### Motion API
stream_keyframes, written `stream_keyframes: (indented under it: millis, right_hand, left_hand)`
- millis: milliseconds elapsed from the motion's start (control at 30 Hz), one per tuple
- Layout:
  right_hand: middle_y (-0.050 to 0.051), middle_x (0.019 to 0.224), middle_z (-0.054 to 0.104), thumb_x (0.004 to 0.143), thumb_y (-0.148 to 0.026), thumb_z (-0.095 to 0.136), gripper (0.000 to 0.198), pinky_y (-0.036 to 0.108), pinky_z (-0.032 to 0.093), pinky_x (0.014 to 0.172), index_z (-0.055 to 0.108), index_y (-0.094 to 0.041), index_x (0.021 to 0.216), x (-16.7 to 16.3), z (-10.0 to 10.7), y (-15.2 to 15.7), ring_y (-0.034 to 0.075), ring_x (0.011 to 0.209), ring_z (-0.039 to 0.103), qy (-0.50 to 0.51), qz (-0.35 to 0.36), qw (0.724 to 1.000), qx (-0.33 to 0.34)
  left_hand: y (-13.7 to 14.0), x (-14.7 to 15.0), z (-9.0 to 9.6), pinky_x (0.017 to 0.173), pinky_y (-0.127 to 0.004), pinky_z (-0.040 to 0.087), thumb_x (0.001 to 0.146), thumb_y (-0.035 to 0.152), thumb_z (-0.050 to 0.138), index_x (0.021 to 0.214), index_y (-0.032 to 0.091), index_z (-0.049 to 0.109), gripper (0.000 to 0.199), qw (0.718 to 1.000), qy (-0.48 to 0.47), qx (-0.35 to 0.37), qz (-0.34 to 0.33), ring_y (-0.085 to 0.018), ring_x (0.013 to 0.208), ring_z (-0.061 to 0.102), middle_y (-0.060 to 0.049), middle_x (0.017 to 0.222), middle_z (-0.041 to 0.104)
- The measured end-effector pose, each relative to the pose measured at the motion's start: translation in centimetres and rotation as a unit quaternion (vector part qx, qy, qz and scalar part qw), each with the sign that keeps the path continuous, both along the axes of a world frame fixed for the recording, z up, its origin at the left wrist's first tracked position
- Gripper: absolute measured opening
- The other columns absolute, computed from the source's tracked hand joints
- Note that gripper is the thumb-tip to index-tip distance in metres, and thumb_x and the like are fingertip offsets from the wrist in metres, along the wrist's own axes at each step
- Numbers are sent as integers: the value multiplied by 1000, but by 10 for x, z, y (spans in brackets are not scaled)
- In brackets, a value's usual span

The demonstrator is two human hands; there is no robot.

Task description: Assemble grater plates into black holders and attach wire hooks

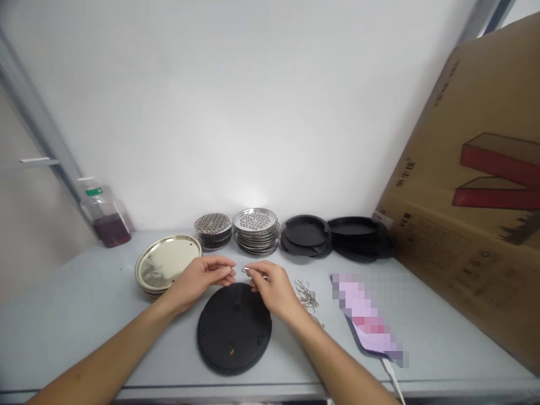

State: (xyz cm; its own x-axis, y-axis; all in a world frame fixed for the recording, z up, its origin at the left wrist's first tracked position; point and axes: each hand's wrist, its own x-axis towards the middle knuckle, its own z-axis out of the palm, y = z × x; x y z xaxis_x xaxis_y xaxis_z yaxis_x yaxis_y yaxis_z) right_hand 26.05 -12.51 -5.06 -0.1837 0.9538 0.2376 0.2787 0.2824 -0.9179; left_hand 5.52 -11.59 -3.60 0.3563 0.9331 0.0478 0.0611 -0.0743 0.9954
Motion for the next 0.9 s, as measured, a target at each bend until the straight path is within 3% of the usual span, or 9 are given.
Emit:
stream_keyframes:
  millis: [200, 400, 467, 533, 667, 900]
  right_hand:
    - [4, 75, 72, 75, -39, 74, 36, 32, 51, 68, 72, -15, 101, 5, 4, 4, 15, 62, 62, 147, 10, 984, -97]
    - [1, 64, 67, 74, -39, 75, 31, 29, 47, 62, 72, -14, 92, -5, 0, 3, 14, 57, 58, 144, 41, 984, -95]
    - [1, 64, 66, 81, -38, 69, 29, 29, 47, 63, 73, -14, 97, -7, -2, 1, 15, 59, 59, 93, 42, 993, -65]
    - [3, 72, 67, 89, -35, 60, 27, 29, 46, 65, 73, -17, 104, -7, -3, -2, 16, 65, 59, 6, 36, 999, 6]
    - [5, 86, 61, 98, -24, 44, 31, 30, 45, 74, 67, -24, 119, -5, -3, -6, 18, 80, 57, -168, 57, 969, 174]
    - [6, 88, 57, 100, -18, 33, 36, 29, 46, 70, 55, -21, 129, -5, -12, -6, 19, 77, 56, -300, 71, 924, 226]
  left_hand:
    - [-9, 15, -8, 80, -28, 51, 86, 34, 63, 93, 20, 77, 21, 982, 98, 139, 85, -20, 86, 68, -4, 92, 76]
    - [-5, 14, -9, 72, -26, 50, 88, 40, 59, 79, 16, 72, 29, 988, 82, 118, 60, -18, 74, 63, -3, 74, 69]
    - [-4, 13, -7, 69, -25, 49, 87, 39, 60, 78, 15, 71, 28, 989, 78, 111, 55, -17, 71, 62, -2, 71, 68]
    - [-4, 13, -6, 68, -25, 49, 87, 38, 59, 78, 15, 71, 27, 991, 72, 103, 54, -16, 70, 62, -2, 71, 68]
    - [-4, 13, -6, 69, -25, 49, 86, 39, 60, 77, 15, 70, 27, 992, 63, 94, 53, -15, 69, 61, -2, 70, 67]
    - [-4, 13, -9, 68, -26, 52, 84, 40, 63, 74, 15, 71, 28, 994, 54, 84, 48, -16, 66, 62, -2, 67, 68]
